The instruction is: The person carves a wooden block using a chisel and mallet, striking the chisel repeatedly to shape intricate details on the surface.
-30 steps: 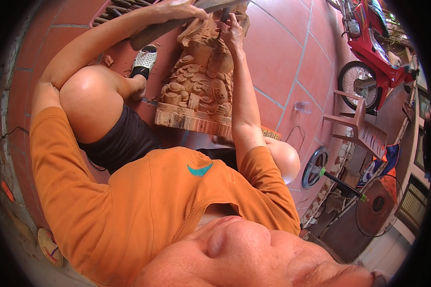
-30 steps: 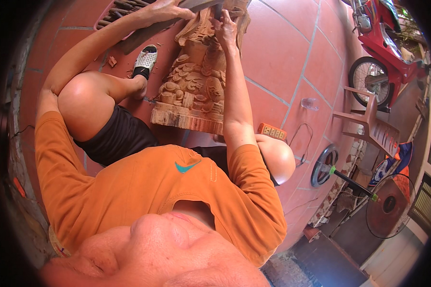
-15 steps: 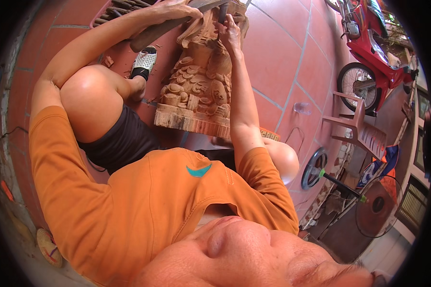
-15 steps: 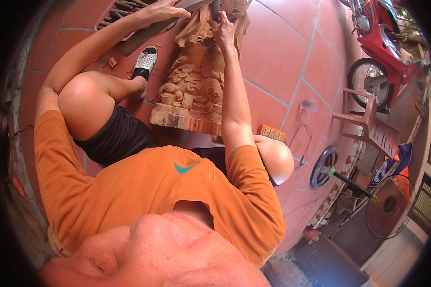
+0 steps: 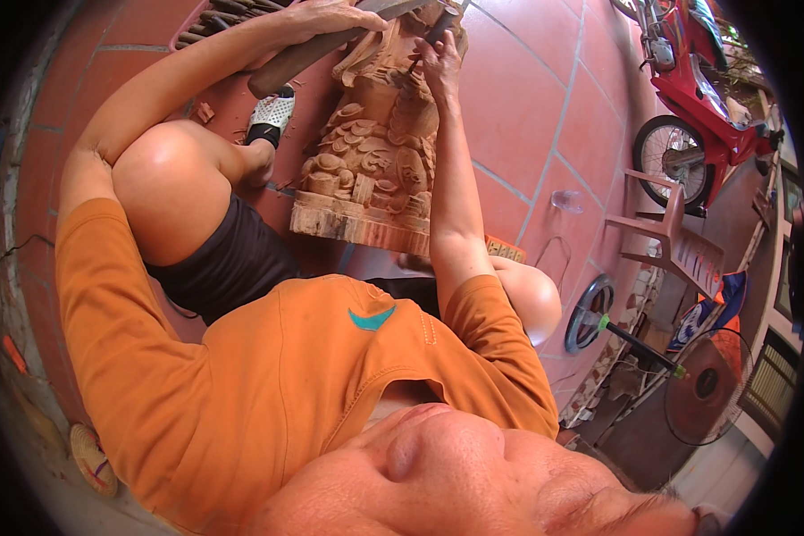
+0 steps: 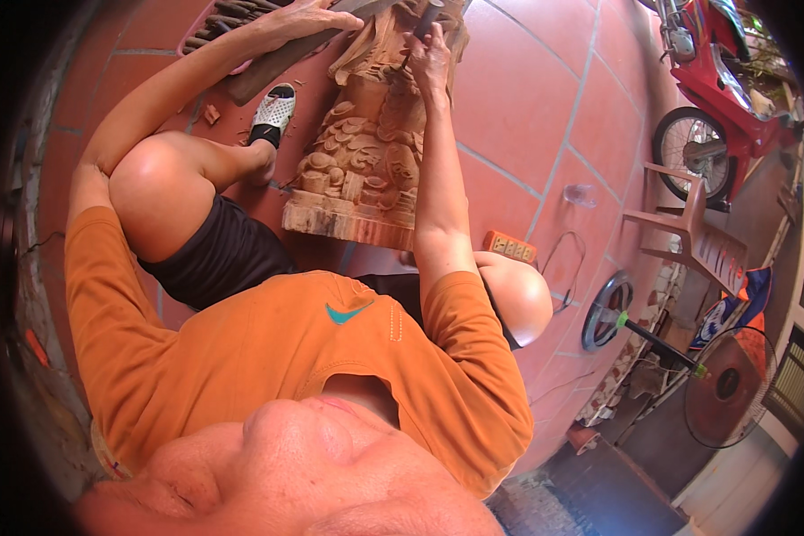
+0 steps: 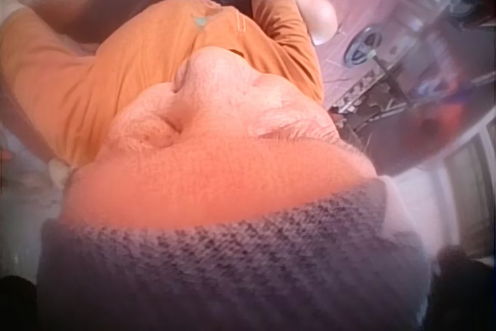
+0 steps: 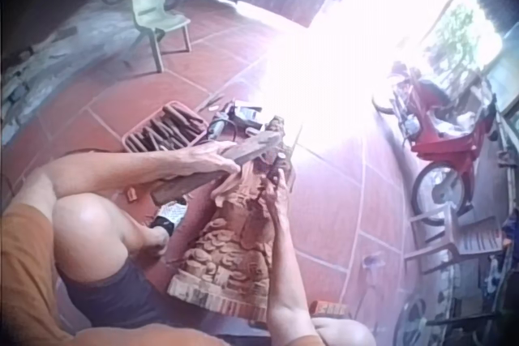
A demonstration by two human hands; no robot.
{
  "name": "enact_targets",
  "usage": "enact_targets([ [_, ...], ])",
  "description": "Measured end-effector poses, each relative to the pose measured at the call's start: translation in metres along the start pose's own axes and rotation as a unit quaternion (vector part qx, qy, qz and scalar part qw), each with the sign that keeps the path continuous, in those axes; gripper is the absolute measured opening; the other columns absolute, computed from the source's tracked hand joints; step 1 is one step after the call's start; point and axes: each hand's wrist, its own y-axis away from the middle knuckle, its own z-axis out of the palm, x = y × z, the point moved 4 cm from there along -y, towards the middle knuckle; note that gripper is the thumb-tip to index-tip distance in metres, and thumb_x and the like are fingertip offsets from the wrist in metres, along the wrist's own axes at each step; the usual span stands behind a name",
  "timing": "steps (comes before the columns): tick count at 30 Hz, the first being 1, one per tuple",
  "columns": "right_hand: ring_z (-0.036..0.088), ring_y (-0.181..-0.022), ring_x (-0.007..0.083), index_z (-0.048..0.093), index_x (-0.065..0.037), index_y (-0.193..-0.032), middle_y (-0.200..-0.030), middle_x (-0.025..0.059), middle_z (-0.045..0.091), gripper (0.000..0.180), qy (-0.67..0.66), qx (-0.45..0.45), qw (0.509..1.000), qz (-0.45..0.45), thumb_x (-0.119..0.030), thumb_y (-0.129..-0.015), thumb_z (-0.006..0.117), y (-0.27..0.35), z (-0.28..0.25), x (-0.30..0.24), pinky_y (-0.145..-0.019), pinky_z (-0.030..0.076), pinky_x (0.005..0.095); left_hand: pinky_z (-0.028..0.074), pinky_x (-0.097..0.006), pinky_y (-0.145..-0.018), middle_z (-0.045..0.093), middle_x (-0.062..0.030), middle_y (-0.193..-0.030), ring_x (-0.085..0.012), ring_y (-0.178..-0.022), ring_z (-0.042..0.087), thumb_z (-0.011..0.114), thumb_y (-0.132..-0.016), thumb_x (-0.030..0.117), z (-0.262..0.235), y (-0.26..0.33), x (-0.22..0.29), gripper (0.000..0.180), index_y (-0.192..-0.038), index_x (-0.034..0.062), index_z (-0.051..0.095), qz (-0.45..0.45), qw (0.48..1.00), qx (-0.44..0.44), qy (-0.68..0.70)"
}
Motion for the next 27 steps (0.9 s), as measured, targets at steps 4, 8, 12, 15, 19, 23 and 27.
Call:
enact_targets([
  [4,0.073,-0.077,0.0206,0.051,-0.008,-0.113,-0.088,0.0088,0.067,0.024,-0.062,0.011,0.998,0.027,-0.016,-0.097,0.067,0.010,-0.010,0.008,-0.057,0.059,0.0312,0.049,-0.032,-0.093,0.065,-0.0111,-0.108,-0.0170,-0.105,0.062,0.071,-0.088,0.026,0.003,0.004,-0.003,0.055,-0.133,-0.0012,0.052,-0.018,0.998,-0.032,0.049],
  [8,0.073,-0.077,0.0202,0.051,-0.008,-0.115,-0.088,0.0086,0.067,0.025,-0.055,0.024,0.998,0.016,-0.015,-0.098,0.067,0.017,-0.019,0.012,-0.057,0.059,0.0308,0.049,-0.032,-0.094,0.065,-0.0113,-0.109,-0.0160,-0.106,0.062,0.070,-0.089,0.026,0.012,0.003,0.007,0.056,-0.134,-0.0016,0.051,-0.031,0.990,-0.074,0.117],
  [12,0.073,-0.077,0.0202,0.052,-0.008,-0.113,-0.088,0.0088,0.068,0.022,-0.082,0.021,0.996,0.009,-0.015,-0.098,0.066,0.015,-0.015,0.007,-0.057,0.059,0.0299,0.049,-0.033,-0.096,0.065,-0.0139,-0.115,-0.0174,-0.109,0.062,0.068,-0.091,0.025,0.011,-0.001,0.018,0.062,-0.141,-0.0024,0.046,-0.001,0.996,-0.049,0.078],
  [15,0.073,-0.075,0.0175,0.052,-0.006,-0.111,-0.087,0.0084,0.069,0.020,-0.059,0.012,0.998,0.012,-0.011,-0.097,0.065,0.014,-0.009,-0.002,-0.057,0.058,0.0282,0.048,-0.035,-0.100,0.063,-0.0197,-0.124,-0.0228,-0.115,0.061,0.067,-0.092,0.022,0.008,-0.008,0.024,0.071,-0.150,-0.0028,0.036,0.106,0.987,0.052,-0.112],
  [19,0.072,-0.074,0.0156,0.052,-0.005,-0.110,-0.086,0.0077,0.070,0.019,-0.007,-0.005,1.000,-0.001,-0.007,-0.096,0.064,0.016,-0.007,-0.006,-0.061,0.057,0.0280,0.049,-0.037,-0.100,0.063,-0.0236,-0.128,-0.0282,-0.116,0.062,0.068,-0.091,0.025,0.015,-0.011,0.038,0.080,-0.155,-0.0025,0.028,-0.005,0.997,-0.007,-0.081],
  [23,0.072,-0.074,0.0161,0.054,-0.004,-0.109,-0.087,0.0085,0.071,0.017,0.002,-0.001,0.999,-0.034,-0.005,-0.095,0.063,0.016,-0.001,-0.012,-0.063,0.057,0.0298,0.053,-0.040,-0.091,0.069,-0.0224,-0.114,-0.0289,-0.100,0.069,0.067,-0.090,0.028,0.021,-0.016,0.018,0.080,-0.154,-0.0023,0.030,0.141,0.975,0.061,-0.159],
  [27,0.072,-0.073,0.0166,0.054,-0.003,-0.109,-0.088,0.0099,0.072,0.016,0.020,-0.001,0.999,-0.036,-0.005,-0.095,0.062,0.019,-0.005,-0.010,-0.064,0.057,0.0314,0.054,-0.041,-0.090,0.069,-0.0237,-0.113,-0.0309,-0.099,0.069,0.066,-0.089,0.028,0.019,-0.015,0.020,0.080,-0.154,-0.0016,0.030,0.058,0.983,-0.003,-0.172],
])
